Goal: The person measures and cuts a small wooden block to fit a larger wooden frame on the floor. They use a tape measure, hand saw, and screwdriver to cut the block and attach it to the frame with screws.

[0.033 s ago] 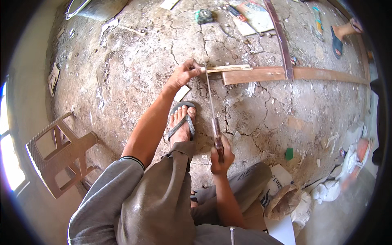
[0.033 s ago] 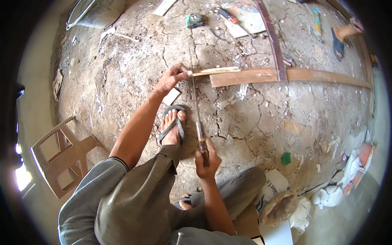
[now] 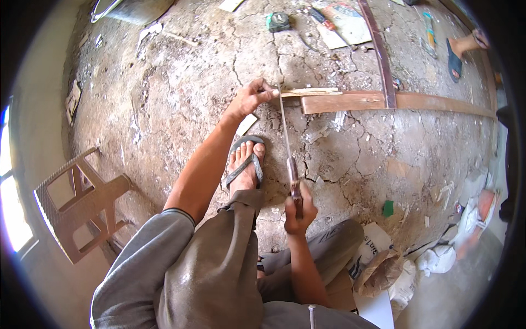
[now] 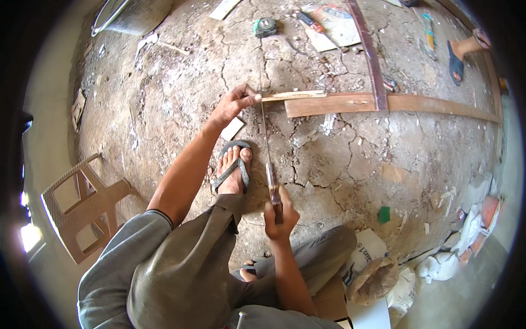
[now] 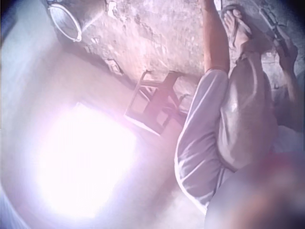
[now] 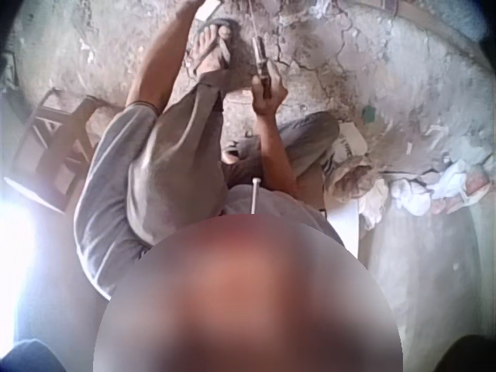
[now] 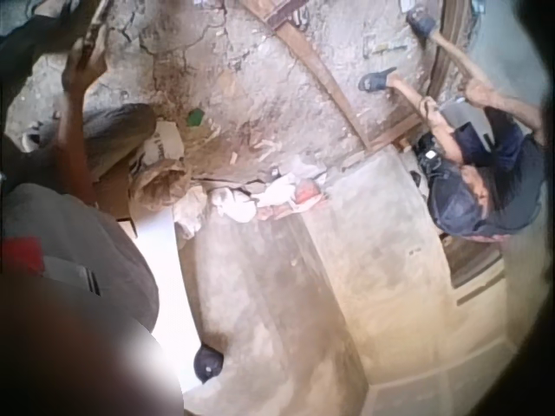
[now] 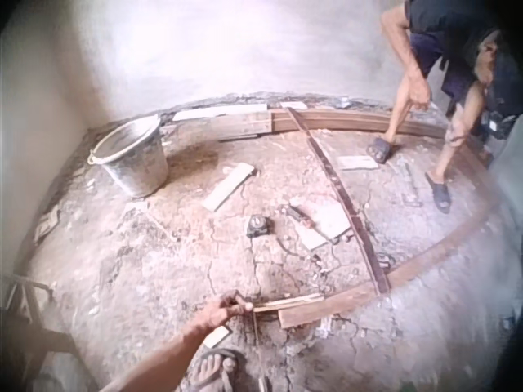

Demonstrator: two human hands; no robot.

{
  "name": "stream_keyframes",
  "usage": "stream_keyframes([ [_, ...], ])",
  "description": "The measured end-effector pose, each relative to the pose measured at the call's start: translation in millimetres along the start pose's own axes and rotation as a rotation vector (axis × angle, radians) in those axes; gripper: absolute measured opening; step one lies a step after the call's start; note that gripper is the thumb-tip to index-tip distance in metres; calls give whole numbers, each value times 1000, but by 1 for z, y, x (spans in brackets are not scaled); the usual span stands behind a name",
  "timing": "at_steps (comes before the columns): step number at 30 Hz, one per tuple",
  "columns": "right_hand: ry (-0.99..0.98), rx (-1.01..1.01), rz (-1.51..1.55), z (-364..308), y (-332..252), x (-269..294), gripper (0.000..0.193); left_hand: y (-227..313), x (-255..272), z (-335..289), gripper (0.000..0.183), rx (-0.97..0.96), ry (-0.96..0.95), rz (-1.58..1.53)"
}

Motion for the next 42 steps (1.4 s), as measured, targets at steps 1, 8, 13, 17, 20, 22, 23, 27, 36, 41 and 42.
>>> stream_keyframes([
  [1, 39, 60, -17, -7, -1, 4, 54, 1, 2, 1, 34, -8, -11, 28],
  [8, -256, -155, 110, -12, 38, -5, 67, 15, -2, 13, 25, -137, -107, 832],
  [13, -108, -336, -261, 4, 29, 8, 49, 1, -13, 22, 11, 222, 41, 1082],
  [17, -79, -413, -313, -10, -1, 7, 43, 3, -13, 16, 12, 189, 126, 1091],
  [20, -72, -491, -438, -12, -9, 9, 42, 6, -14, 11, 9, 114, 112, 1073],
  [22, -92, -438, -325, -4, -7, 6, 44, 9, -15, 9, 8, 61, 111, 1074],
  [23, -78, -358, -245, 0, -7, 6, 45, 10, -15, 9, 8, 54, 122, 1071],
  [27, -131, -696, -322, -22, 21, 16, 44, 12, -15, 7, 11, 53, 141, 1039],
  [36, -111, -471, -278, -88, 11, 21, 49, 7, -13, 6, 14, -4, 163, 1049],
  [41, -62, -396, -287, -27, -4, 20, 46, 10, -12, 7, 13, -7, 170, 1057],
  [42, -112, -488, -320, -13, 5, 15, 45, 9, -12, 8, 13, -1, 163, 1037],
])
Point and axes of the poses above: each hand's wrist, its own z-axis towards the middle knuckle, its own x-axis out of the back of the hand, y = z × x, the point moved 6 cm from there along z, towards the middle knuckle, and after that the axes turned 8 degrees about -y, right-handed, at the moved point
